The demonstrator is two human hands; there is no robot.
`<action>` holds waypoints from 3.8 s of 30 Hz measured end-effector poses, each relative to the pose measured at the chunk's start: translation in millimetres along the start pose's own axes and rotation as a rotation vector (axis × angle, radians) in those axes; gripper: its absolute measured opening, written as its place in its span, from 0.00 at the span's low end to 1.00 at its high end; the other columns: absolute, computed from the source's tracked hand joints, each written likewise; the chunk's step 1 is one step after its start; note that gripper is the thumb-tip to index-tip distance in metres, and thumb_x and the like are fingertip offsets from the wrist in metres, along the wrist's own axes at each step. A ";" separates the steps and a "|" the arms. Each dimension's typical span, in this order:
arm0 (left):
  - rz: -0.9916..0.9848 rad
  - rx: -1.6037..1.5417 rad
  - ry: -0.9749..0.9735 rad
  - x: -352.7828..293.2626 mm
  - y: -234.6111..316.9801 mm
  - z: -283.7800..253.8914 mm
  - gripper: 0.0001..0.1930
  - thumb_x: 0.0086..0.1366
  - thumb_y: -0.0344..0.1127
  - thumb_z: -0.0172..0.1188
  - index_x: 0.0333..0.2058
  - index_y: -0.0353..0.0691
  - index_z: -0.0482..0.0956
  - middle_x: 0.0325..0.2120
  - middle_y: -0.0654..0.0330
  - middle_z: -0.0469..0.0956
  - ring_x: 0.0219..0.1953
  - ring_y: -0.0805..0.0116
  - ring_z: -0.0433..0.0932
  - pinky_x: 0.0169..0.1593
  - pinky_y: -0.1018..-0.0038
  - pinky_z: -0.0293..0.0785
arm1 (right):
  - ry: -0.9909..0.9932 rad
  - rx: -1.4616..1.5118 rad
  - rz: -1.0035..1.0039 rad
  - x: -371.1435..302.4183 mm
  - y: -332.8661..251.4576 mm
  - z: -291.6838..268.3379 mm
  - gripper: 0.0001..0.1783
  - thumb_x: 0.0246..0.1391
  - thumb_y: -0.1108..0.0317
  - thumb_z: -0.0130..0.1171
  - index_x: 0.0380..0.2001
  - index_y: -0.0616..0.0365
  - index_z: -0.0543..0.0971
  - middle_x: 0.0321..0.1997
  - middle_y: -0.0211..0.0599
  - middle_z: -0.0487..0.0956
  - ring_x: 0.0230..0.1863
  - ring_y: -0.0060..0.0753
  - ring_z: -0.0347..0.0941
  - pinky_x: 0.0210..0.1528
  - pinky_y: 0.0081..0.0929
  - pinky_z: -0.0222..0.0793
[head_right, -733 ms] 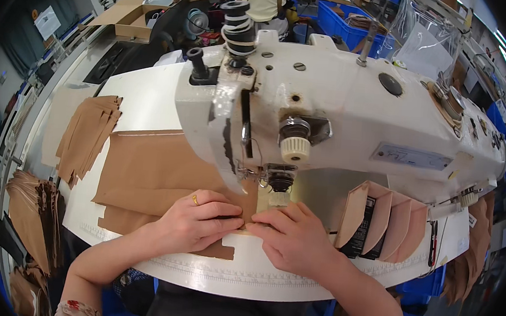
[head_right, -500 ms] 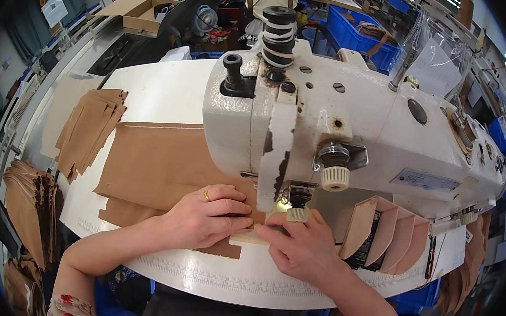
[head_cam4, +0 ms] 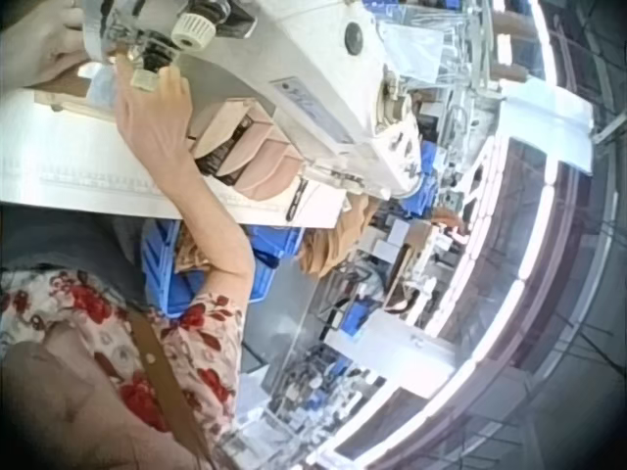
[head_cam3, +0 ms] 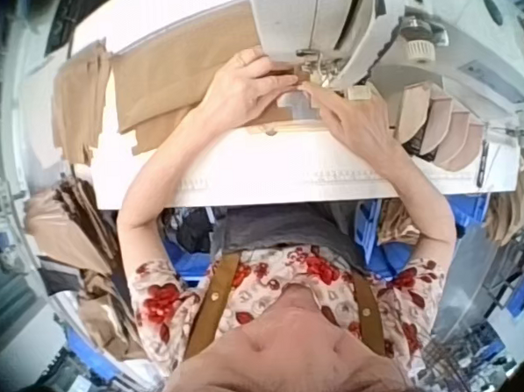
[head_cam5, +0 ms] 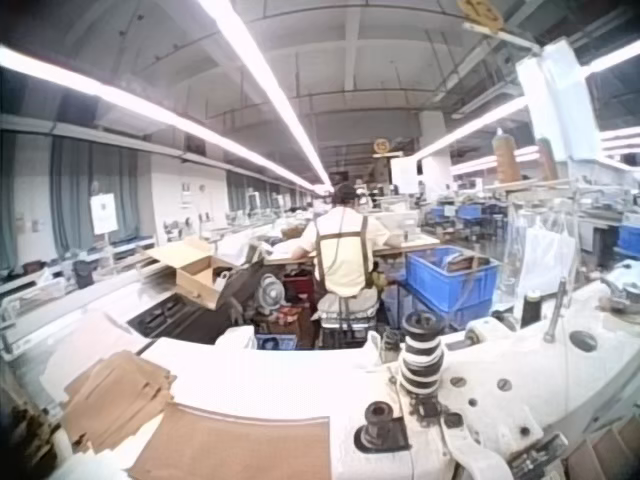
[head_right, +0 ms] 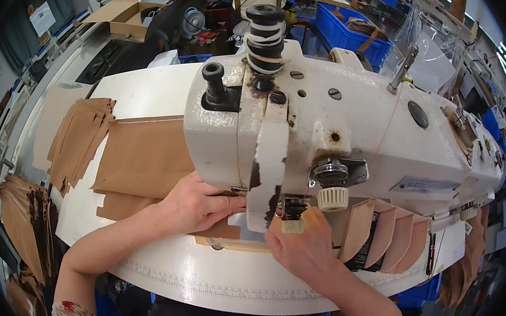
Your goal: The person sorts through stacks of brown fabric panels and garment components, then stitches them together with an industrial sewing machine to attach clothing labels.
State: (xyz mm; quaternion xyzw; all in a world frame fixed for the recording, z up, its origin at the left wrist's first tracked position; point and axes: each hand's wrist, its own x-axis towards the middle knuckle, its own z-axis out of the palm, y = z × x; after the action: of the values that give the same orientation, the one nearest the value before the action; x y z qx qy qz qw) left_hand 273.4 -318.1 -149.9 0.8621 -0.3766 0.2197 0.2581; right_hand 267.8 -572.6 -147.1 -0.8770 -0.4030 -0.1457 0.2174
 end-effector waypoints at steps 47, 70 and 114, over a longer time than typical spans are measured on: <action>-0.468 -0.372 -0.113 -13.0 69.1 -34.5 0.22 0.69 0.30 0.61 0.61 0.38 0.72 0.46 0.58 0.81 0.31 0.73 0.76 0.36 0.77 0.74 | -0.320 1.309 0.860 11.2 -46.6 -9.1 0.17 0.67 0.65 0.57 0.55 0.63 0.79 0.46 0.33 0.83 0.45 0.20 0.80 0.46 0.22 0.79; -0.890 -0.954 -0.252 9.2 40.4 -26.8 0.19 0.67 0.26 0.64 0.56 0.38 0.77 0.33 0.68 0.80 0.28 0.85 0.74 0.32 0.85 0.75 | -0.230 1.282 0.872 11.5 -36.7 -16.6 0.18 0.63 0.70 0.62 0.54 0.66 0.78 0.43 0.32 0.84 0.40 0.16 0.79 0.41 0.17 0.78; -0.359 -0.060 0.059 -10.2 46.1 9.4 0.15 0.63 0.23 0.64 0.49 0.38 0.79 0.36 0.62 0.80 0.34 0.68 0.77 0.40 0.72 0.78 | -0.505 1.551 0.878 -69.7 -131.0 9.5 0.18 0.67 0.58 0.59 0.27 0.60 0.73 0.24 0.29 0.79 0.26 0.18 0.76 0.29 0.24 0.73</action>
State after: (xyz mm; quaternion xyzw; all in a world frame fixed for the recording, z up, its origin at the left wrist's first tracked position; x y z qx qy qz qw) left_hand 233.7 -345.3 -150.1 0.9005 -0.2156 0.1840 0.3299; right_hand 123.6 -536.6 -150.8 -0.5657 -0.0545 0.4556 0.6852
